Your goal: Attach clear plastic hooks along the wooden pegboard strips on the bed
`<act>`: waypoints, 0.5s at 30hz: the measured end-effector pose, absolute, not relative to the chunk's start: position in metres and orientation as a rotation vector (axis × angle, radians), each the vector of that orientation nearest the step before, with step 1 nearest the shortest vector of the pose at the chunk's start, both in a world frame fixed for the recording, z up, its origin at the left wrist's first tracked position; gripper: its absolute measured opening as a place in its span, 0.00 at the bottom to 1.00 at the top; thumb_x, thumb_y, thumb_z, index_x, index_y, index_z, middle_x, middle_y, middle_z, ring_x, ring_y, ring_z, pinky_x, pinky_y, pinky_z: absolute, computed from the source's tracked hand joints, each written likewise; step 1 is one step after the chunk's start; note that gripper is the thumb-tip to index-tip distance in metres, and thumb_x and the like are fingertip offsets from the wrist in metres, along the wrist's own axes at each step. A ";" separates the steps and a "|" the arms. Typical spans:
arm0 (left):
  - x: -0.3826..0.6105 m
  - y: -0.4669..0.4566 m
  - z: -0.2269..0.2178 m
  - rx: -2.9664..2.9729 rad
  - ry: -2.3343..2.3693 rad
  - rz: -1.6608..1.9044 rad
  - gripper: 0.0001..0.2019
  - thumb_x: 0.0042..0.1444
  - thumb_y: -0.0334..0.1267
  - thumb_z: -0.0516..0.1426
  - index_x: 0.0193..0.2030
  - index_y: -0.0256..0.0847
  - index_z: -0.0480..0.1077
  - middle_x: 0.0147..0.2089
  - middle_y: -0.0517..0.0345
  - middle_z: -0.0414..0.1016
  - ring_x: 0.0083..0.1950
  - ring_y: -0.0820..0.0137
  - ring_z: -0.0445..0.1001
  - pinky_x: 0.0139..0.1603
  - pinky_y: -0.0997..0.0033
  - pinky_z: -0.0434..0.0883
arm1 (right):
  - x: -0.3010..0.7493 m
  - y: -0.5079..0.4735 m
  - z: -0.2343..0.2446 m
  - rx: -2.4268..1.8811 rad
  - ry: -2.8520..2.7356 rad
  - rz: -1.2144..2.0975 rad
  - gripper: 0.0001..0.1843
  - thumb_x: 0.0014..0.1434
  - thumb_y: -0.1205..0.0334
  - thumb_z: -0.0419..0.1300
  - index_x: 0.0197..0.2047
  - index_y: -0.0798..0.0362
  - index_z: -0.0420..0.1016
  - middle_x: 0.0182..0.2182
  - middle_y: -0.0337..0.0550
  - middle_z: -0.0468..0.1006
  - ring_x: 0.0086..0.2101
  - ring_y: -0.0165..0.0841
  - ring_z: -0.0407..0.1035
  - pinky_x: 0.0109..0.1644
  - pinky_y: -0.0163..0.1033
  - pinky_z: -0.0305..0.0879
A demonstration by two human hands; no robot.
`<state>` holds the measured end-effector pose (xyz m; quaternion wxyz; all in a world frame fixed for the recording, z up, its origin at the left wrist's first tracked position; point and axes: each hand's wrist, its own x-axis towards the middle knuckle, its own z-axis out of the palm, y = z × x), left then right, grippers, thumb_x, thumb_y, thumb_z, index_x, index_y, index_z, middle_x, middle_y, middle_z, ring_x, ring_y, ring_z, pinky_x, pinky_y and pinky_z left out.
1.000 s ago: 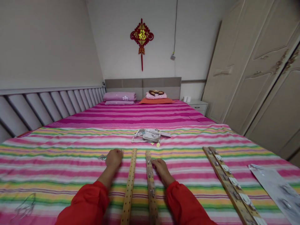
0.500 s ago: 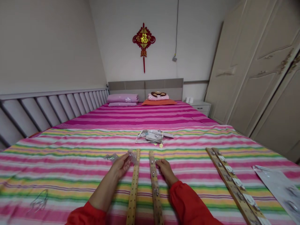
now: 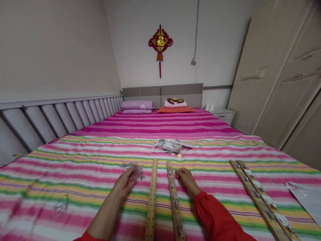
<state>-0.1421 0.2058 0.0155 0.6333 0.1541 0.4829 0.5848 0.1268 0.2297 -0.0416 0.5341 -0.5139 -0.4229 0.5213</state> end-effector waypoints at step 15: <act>-0.140 0.176 0.007 0.947 1.191 1.329 0.20 0.34 0.50 0.69 0.30 0.36 0.74 0.24 0.64 0.73 0.25 0.78 0.67 0.28 0.80 0.63 | 0.006 0.197 0.028 -1.328 -1.024 1.646 0.23 0.59 0.50 0.51 0.16 0.52 0.62 0.08 0.28 0.56 0.09 0.20 0.45 0.13 0.29 0.37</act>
